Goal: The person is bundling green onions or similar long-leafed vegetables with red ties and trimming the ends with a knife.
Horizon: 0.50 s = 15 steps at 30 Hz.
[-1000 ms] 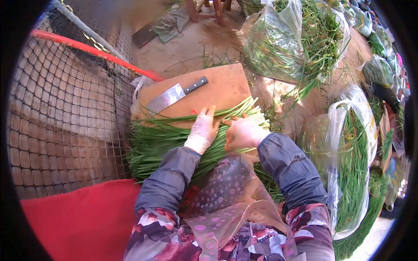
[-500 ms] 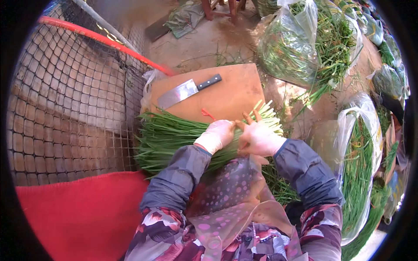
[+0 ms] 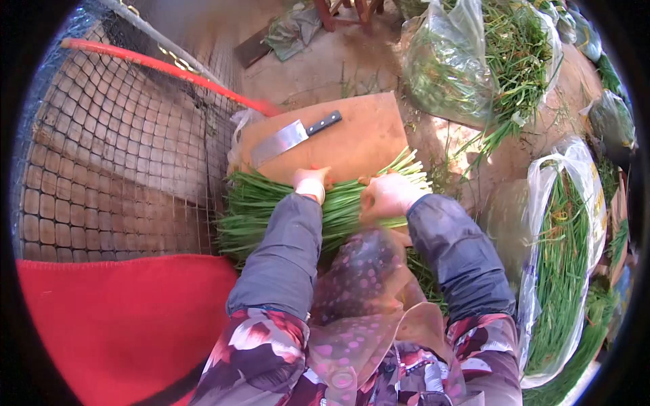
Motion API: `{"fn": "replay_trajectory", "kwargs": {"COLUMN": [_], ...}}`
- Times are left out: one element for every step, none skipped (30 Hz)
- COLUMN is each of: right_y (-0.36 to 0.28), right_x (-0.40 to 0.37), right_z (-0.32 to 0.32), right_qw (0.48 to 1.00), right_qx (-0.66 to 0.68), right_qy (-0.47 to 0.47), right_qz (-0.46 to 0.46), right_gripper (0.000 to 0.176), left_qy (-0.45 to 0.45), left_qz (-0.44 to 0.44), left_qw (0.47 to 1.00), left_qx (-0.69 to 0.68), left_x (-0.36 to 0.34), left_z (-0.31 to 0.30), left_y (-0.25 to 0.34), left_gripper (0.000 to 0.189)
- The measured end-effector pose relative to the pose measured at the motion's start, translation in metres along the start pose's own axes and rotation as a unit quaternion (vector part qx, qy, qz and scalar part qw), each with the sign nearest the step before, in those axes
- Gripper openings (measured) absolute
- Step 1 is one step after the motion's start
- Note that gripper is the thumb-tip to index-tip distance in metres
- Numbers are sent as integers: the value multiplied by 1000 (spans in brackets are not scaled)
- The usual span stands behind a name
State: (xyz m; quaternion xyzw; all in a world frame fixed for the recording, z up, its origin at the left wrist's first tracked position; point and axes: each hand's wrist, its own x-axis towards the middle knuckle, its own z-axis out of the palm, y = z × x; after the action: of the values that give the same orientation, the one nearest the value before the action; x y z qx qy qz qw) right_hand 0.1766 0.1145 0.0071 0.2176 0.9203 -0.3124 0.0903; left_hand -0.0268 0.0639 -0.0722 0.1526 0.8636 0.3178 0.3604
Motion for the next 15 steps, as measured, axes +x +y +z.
{"fn": "replay_trajectory", "kwargs": {"right_y": [-6, -12, -6, -1, 2, -1, -5, -5, -4, -4, -4, -2, -4, -3, -5], "right_x": [-5, -7, -7, -9, -8, -10, -16, -15, -14, -14, -13, -14, -15, -18, -24], "right_z": [-6, -16, -11, -7, -3, -8, -10, -8, -4, 2, 7, 14, 18, 23, 24], "right_qw": [999, 998, 998, 999, 999, 999, 1000, 999, 999, 999, 999, 998, 998, 998, 995], "right_qx": [12, 19, 45, 52, 49, 31, 27, 46, 30, 47, 23, 19, 17, 11, 8], "right_qy": [-27, -47, -27, -2, 11, 10, 8, 18, 27, 26, 30, 48, 64, 65, 102], "right_qz": [18, 42, 22, -1, -13, -4, -4, -2, 3, 4, 17, 22, 22, 24, 22], "right_gripper": [27, 27, 26, 27, 28, 28, 27, 25, 23, 24, 26, 26, 26, 26, 26], "left_qy": [-32, -58, 25, 22, 70, 94, 103, 109, 95, 65, 11, -10, -28, -53, -51], "left_qz": [26, 63, 103, 133, 129, 129, 149, 171, 189, 176, 196, 218, 236, 236, 239], "left_qw": [980, 919, 937, 918, 942, 924, 910, 903, 913, 915, 906, 900, 894, 885, 886], "left_qx": [197, 385, 332, 373, 302, 347, 373, 379, 348, 357, 375, 376, 380, 398, 394], "left_x": [15, 43, 46, 45, 29, 23, 27, 20, 23, 14, 7, -5, -19, -30, -30], "left_z": [2, 4, 11, 15, 18, 21, 23, 21, 22, 20, 14, 15, 14, 15, 16], "left_y": [-5, -8, -20, -15, -9, 1, -3, -1, -2, 6, 15, 27, 35, 47, 50], "left_gripper": [49, 50, 35, 42, 52, 62, 61, 60, 55, 40, 25, 22, 21, 20, 20]}}
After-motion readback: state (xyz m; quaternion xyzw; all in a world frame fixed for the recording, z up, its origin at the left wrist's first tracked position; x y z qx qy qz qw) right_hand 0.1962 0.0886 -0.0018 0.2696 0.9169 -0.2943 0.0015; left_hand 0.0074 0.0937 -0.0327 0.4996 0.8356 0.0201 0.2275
